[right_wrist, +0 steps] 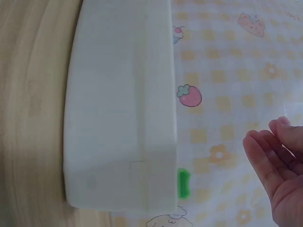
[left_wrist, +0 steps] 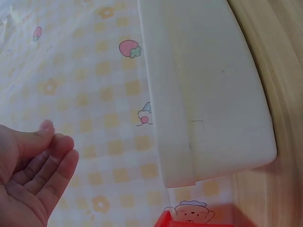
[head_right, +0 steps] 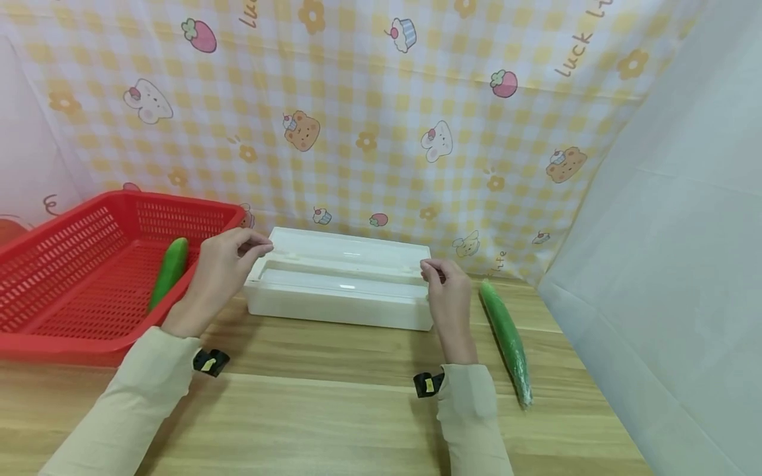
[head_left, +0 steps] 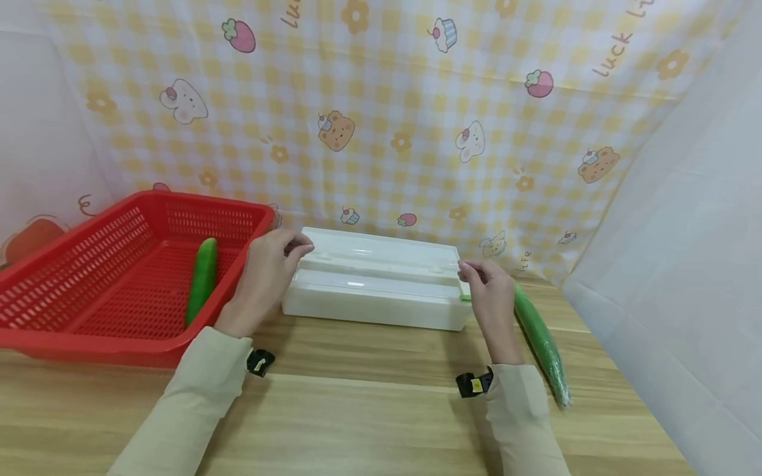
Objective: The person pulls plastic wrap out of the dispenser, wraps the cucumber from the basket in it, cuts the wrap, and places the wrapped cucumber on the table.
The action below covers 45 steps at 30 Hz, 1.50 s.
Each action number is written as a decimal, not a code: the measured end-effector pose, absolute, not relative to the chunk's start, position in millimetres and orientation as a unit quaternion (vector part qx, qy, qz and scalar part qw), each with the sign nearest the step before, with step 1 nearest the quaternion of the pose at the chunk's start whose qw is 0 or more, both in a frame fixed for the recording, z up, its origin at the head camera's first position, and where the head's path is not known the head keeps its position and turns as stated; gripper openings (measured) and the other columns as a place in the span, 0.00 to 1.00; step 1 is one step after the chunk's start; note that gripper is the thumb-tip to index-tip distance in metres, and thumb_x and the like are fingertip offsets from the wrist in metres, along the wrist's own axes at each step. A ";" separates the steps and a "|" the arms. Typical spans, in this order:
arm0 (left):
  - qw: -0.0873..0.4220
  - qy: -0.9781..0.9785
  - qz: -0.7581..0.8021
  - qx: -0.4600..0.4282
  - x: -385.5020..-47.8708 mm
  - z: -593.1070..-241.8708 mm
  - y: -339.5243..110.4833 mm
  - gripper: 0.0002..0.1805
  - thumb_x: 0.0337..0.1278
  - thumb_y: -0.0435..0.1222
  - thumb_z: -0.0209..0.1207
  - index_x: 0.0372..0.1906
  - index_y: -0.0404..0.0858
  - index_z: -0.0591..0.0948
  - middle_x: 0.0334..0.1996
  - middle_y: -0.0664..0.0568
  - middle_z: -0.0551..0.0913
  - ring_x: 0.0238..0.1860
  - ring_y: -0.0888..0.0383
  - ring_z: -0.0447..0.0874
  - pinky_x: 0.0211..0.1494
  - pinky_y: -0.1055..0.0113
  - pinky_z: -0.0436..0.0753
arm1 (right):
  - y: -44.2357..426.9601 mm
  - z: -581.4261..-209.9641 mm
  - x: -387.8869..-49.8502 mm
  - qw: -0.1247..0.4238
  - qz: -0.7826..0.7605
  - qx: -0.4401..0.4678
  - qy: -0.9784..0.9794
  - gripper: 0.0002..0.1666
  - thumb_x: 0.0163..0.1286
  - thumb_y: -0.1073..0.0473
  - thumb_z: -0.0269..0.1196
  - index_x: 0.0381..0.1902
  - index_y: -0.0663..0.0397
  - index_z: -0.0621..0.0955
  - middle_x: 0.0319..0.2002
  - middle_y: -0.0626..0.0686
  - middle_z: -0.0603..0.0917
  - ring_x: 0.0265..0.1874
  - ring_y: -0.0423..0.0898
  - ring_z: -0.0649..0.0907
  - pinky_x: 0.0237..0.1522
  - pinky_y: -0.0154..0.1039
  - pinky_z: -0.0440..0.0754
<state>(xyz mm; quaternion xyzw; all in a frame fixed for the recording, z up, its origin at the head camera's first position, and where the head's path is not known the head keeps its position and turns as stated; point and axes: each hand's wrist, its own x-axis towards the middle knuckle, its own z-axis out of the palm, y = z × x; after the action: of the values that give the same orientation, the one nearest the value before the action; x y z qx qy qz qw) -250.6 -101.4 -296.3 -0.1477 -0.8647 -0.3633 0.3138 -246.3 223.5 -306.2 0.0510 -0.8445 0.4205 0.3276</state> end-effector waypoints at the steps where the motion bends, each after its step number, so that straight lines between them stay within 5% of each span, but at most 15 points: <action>1: 0.319 -0.861 -0.368 -0.146 -250.4 -295.1 -101.4 0.06 0.57 0.34 0.60 0.35 0.35 0.83 0.31 0.45 0.84 0.31 0.54 0.77 0.39 0.59 0.80 | 223.5 -304.9 -245.4 0.333 0.420 0.054 -0.842 0.10 0.65 0.61 0.60 0.37 0.64 0.83 0.33 0.59 0.84 0.31 0.52 0.85 0.30 0.18 0.74; 7: 0.316 -0.859 -0.380 -0.136 -253.3 -282.5 -103.1 0.06 0.56 0.33 0.60 0.36 0.33 0.83 0.32 0.42 0.84 0.32 0.51 0.78 0.38 0.58 0.80 | 226.2 -293.3 -245.7 0.325 0.422 0.067 -0.844 0.11 0.65 0.60 0.60 0.37 0.64 0.83 0.32 0.60 0.85 0.30 0.48 0.85 0.32 0.20 0.77; 14: 0.270 -0.879 -0.373 -0.122 -261.4 -256.7 -105.7 0.07 0.59 0.35 0.58 0.35 0.35 0.84 0.31 0.42 0.85 0.29 0.53 0.78 0.33 0.63 0.77 | 231.4 -270.9 -257.7 0.290 0.408 0.055 -0.864 0.14 0.66 0.57 0.59 0.39 0.63 0.83 0.32 0.62 0.86 0.23 0.30 0.81 0.34 0.24 0.79; 20: 0.222 -0.899 -0.364 -0.105 -274.9 -231.6 -103.7 0.09 0.62 0.36 0.56 0.38 0.36 0.83 0.34 0.43 0.84 0.33 0.53 0.77 0.33 0.64 0.73 | 234.6 -251.5 -265.3 0.258 0.411 0.043 -0.873 0.16 0.68 0.55 0.57 0.42 0.63 0.82 0.35 0.61 0.85 0.27 0.37 0.84 0.41 0.34 0.82; 28: 0.180 -0.905 -0.376 -0.086 -285.2 -202.1 -101.1 0.12 0.63 0.39 0.54 0.43 0.37 0.81 0.38 0.44 0.82 0.37 0.53 0.76 0.35 0.65 0.74 | 237.6 -223.1 -271.8 0.243 0.411 0.037 -0.878 0.17 0.69 0.54 0.56 0.43 0.62 0.82 0.37 0.62 0.84 0.25 0.31 0.82 0.35 0.24 0.78; 45: 0.271 -0.882 -0.376 -0.082 -284.6 -176.1 -101.2 0.12 0.61 0.38 0.56 0.43 0.36 0.83 0.40 0.44 0.85 0.38 0.55 0.79 0.40 0.68 0.75 | 232.7 -191.3 -268.5 0.278 0.429 0.052 -0.858 0.17 0.67 0.55 0.58 0.42 0.65 0.82 0.33 0.56 0.85 0.23 0.29 0.81 0.36 0.25 0.80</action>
<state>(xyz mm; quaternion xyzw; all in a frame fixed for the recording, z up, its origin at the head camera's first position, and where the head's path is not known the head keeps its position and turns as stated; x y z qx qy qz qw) -284.6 -101.2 -176.1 -0.0824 -0.8823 -0.3757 0.2711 -268.5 232.7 -191.3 0.0517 -0.8582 0.4286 0.2778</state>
